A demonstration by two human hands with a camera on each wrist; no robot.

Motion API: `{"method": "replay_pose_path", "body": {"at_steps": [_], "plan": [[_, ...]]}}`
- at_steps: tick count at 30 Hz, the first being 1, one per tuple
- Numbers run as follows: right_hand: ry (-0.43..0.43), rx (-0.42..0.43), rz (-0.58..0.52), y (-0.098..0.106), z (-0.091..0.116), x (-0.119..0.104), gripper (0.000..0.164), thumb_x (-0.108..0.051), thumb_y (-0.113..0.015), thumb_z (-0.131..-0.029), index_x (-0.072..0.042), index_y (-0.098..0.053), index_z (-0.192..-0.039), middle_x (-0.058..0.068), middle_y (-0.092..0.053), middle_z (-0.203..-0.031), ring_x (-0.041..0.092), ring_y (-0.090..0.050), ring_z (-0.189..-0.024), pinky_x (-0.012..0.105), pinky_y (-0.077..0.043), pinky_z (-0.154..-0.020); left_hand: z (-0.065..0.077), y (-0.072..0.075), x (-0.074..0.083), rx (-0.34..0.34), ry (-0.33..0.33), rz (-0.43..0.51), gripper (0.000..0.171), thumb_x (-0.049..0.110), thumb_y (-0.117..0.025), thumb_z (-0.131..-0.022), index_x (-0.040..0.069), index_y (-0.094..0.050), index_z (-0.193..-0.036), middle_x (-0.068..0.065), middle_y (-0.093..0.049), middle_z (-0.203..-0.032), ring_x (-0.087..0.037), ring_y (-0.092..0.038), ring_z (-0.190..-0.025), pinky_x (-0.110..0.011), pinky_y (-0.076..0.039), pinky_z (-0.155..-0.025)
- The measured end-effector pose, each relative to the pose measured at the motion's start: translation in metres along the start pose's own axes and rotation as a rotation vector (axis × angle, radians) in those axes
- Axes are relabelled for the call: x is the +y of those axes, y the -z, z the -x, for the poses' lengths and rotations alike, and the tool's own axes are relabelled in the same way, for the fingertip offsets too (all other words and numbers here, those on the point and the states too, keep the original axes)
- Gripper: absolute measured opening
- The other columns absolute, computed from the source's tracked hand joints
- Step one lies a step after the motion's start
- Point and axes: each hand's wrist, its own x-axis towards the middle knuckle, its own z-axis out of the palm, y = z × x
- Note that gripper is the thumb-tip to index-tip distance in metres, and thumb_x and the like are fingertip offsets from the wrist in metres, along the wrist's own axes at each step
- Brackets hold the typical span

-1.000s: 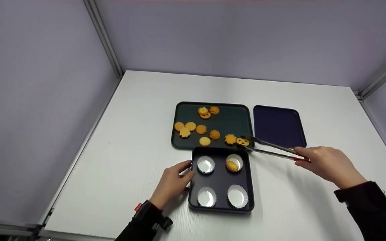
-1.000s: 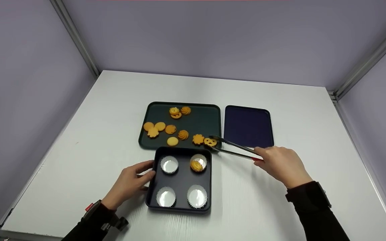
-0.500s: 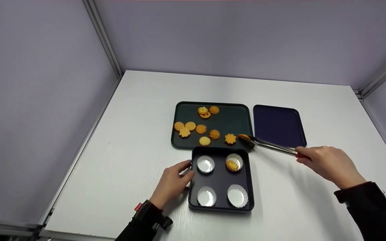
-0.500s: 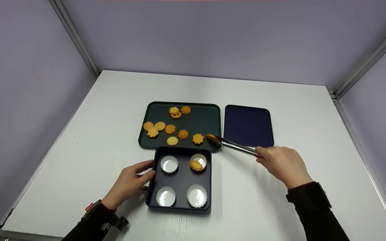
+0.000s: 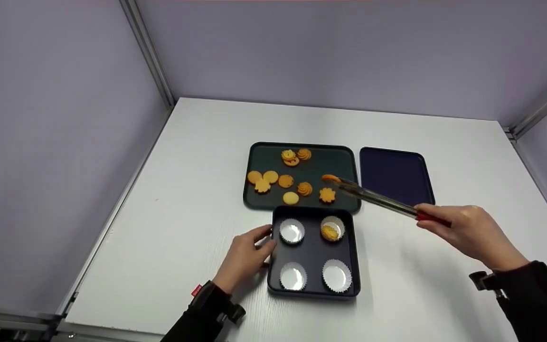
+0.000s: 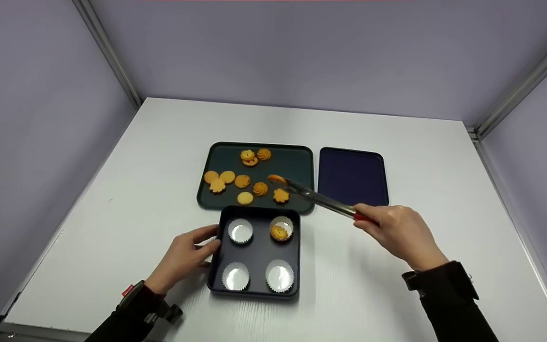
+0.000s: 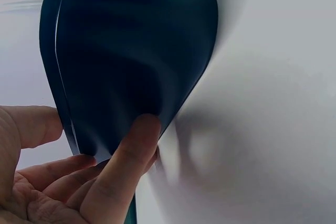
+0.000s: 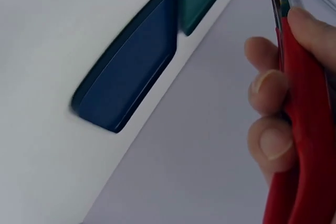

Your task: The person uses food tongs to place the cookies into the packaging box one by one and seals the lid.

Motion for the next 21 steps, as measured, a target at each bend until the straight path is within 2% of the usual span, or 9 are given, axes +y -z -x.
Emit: {"method": "replay_pose_path", "body": {"at_steps": [3, 8, 12, 21], "plan": [[0.029, -0.025, -0.139, -0.003, -0.004, -0.008, 0.049, 0.005, -0.089, -0.067, -0.012, -0.080, -0.112, -0.008, -0.078, -0.088, -0.005, -0.067, -0.075, 0.011, -0.050, -0.061, 0.000, 0.001, 0.000, 0.007, -0.001, -0.006, 0.045, 0.024, -0.062, -0.103, 0.004, -0.058, -0.144, -0.020, -0.060, -0.142, -0.038, -0.066, -0.118, -0.045, -0.055, -0.100], [0.081, -0.105, -0.298, -0.010, -0.006, -0.021, 0.044, 0.004, -0.087, -0.072, -0.014, -0.079, -0.111, -0.013, -0.074, -0.086, -0.008, -0.059, -0.070, 0.009, -0.046, -0.056, -0.002, 0.000, 0.001, 0.004, -0.016, -0.008, 0.045, 0.023, -0.062, -0.103, 0.003, -0.058, -0.143, -0.020, -0.061, -0.141, -0.037, -0.065, -0.121, -0.046, -0.054, -0.103], [0.107, -0.169, -0.313, -0.016, -0.009, -0.031, 0.036, -0.001, -0.086, -0.076, -0.017, -0.077, -0.107, -0.016, -0.071, -0.085, -0.008, -0.057, -0.068, 0.009, -0.045, -0.056, -0.002, -0.001, 0.001, 0.002, -0.015, -0.014, 0.044, 0.023, -0.063, -0.103, 0.005, -0.059, -0.143, -0.019, -0.062, -0.140, -0.037, -0.065, -0.120, -0.045, -0.054, -0.102], [0.055, -0.305, -0.254, -0.028, -0.024, -0.043, 0.014, -0.018, -0.080, -0.089, -0.026, -0.070, -0.093, -0.025, -0.058, -0.076, -0.008, -0.043, -0.060, 0.008, -0.035, -0.052, -0.001, 0.001, 0.002, 0.003, 0.001, -0.013, 0.045, 0.024, -0.062, -0.103, 0.005, -0.058, -0.144, -0.019, -0.061, -0.141, -0.037, -0.065, -0.121, -0.044, -0.055, -0.101]]}}
